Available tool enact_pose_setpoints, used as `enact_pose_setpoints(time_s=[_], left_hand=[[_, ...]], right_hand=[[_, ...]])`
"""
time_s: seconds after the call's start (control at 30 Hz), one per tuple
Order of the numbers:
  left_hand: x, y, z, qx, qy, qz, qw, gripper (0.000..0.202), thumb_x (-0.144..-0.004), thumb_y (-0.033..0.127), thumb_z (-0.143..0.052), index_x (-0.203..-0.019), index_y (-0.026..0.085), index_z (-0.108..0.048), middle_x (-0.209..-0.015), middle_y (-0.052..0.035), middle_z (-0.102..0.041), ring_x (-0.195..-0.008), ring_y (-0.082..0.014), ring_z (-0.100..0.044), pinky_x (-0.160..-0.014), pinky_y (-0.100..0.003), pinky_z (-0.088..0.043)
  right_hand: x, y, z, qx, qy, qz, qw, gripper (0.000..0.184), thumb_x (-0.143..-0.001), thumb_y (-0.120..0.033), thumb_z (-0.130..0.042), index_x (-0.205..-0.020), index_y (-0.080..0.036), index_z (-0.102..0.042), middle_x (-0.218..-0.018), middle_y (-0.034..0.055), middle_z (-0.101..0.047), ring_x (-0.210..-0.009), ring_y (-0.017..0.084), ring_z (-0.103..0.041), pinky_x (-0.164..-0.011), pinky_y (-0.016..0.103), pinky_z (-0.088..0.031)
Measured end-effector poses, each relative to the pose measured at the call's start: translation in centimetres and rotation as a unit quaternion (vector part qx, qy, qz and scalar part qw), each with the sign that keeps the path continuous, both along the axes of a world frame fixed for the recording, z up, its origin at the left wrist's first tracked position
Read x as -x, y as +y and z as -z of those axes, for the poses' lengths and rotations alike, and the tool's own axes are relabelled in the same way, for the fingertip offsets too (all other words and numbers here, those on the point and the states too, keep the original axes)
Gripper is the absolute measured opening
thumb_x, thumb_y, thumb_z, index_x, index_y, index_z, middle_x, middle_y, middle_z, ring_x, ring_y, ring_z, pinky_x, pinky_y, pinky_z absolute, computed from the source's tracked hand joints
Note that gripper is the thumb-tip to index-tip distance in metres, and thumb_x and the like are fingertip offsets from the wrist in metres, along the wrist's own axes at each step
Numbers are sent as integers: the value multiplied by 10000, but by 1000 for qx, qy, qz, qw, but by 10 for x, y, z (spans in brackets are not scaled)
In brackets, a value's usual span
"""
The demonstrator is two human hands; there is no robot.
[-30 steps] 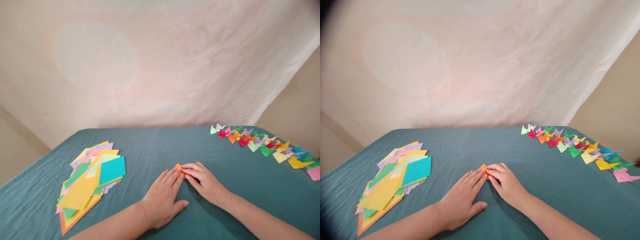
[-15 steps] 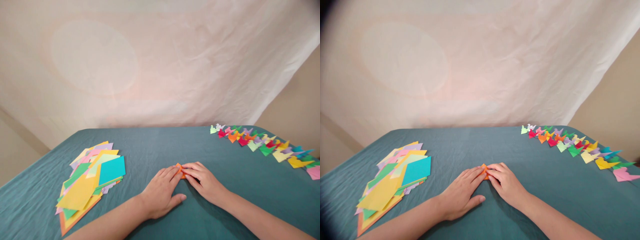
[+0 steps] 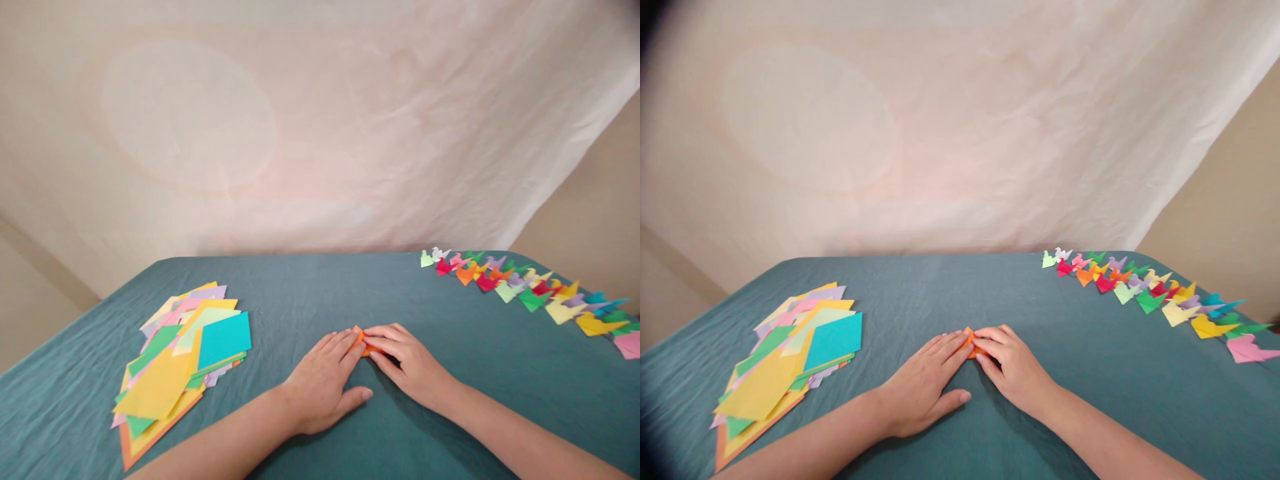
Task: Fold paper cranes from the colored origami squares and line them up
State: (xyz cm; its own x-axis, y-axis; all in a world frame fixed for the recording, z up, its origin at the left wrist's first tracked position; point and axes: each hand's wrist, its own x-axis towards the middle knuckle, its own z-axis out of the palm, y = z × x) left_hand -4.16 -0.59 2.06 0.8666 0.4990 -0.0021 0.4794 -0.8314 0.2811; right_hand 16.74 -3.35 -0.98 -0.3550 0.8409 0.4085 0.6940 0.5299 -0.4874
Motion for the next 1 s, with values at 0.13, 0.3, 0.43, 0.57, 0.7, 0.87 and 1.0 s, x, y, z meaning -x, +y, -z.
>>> enact_pose_setpoints(time_s=[0.13, 0.3, 0.43, 0.57, 0.7, 0.87, 1.0], left_hand=[[0, 0, 1, -6, -4, -1, 1000, 635, -896, 522, -323, -1402, 157, -202, -1468, -102, -190, -1351, -229, -155, -1100, -401, -177], [-1, 0, 2, -16, -9, -1, 1000, 635, -894, 528, -321, -1403, 167, -200, -1467, -98, -199, -1346, -236, -172, -1096, -401, -183], [-1, 0, 2, -18, -5, -3, 1000, 639, -893, 531, -320, -1403, 168, -197, -1468, -97, -196, -1346, -236, -171, -1096, -398, -182], [0, 0, 2, -16, 2, -6, 1000, 643, -892, 535, -317, -1403, 163, -198, -1470, -102, -187, -1345, -239, -175, -1098, -401, -178], [0, 1, 2, -18, 4, -6, 1000, 649, -889, 538, -320, -1404, 162, -197, -1471, -104, -181, -1340, -247, -189, -1096, -403, -177], [-1, 0, 0, -21, 4, -8, 1000, 655, -885, 549, -318, -1404, 167, -199, -1467, -99, -198, -1333, -250, -211, -1092, -404, -187], [-1, 1, -1, -27, 7, -6, 1000, 649, -887, 556, -305, -1398, 165, -219, -1460, -93, -223, -1328, -240, -228, -1092, -397, -185]], right_hand=[[0, 0, 0, -10, -3, -4, 1000, 317, -884, -193, -458, -1172, -268, -567, -1109, 65, -606, -985, 198, -555, -841, 383, -473], [0, 0, -1, -13, -4, -2, 1000, 313, -882, -191, -458, -1162, -264, -576, -1103, 67, -610, -977, 198, -560, -838, 382, -476], [1, 0, -2, -3, -5, 1, 1000, 311, -880, -192, -463, -1160, -265, -576, -1102, 58, -608, -982, 189, -553, -850, 373, -471], [1, 0, -1, -4, -5, 2, 1000, 316, -881, -184, -458, -1163, -266, -575, -1099, 59, -604, -980, 189, -551, -849, 375, -468], [1, 1, 0, -15, -8, 2, 1000, 316, -880, -185, -459, -1163, -265, -575, -1084, 66, -608, -973, 196, -555, -833, 379, -474], [1, 1, -1, -11, -14, -8, 1000, 319, -885, -186, -451, -1173, -259, -565, -1094, 73, -596, -983, 206, -543, -834, 391, -473], [-2, 1, -6, 14, -33, -23, 999, 297, -885, -192, -456, -1153, -246, -572, -1127, 63, -580, -1006, 199, -521, -874, 383, -455]])
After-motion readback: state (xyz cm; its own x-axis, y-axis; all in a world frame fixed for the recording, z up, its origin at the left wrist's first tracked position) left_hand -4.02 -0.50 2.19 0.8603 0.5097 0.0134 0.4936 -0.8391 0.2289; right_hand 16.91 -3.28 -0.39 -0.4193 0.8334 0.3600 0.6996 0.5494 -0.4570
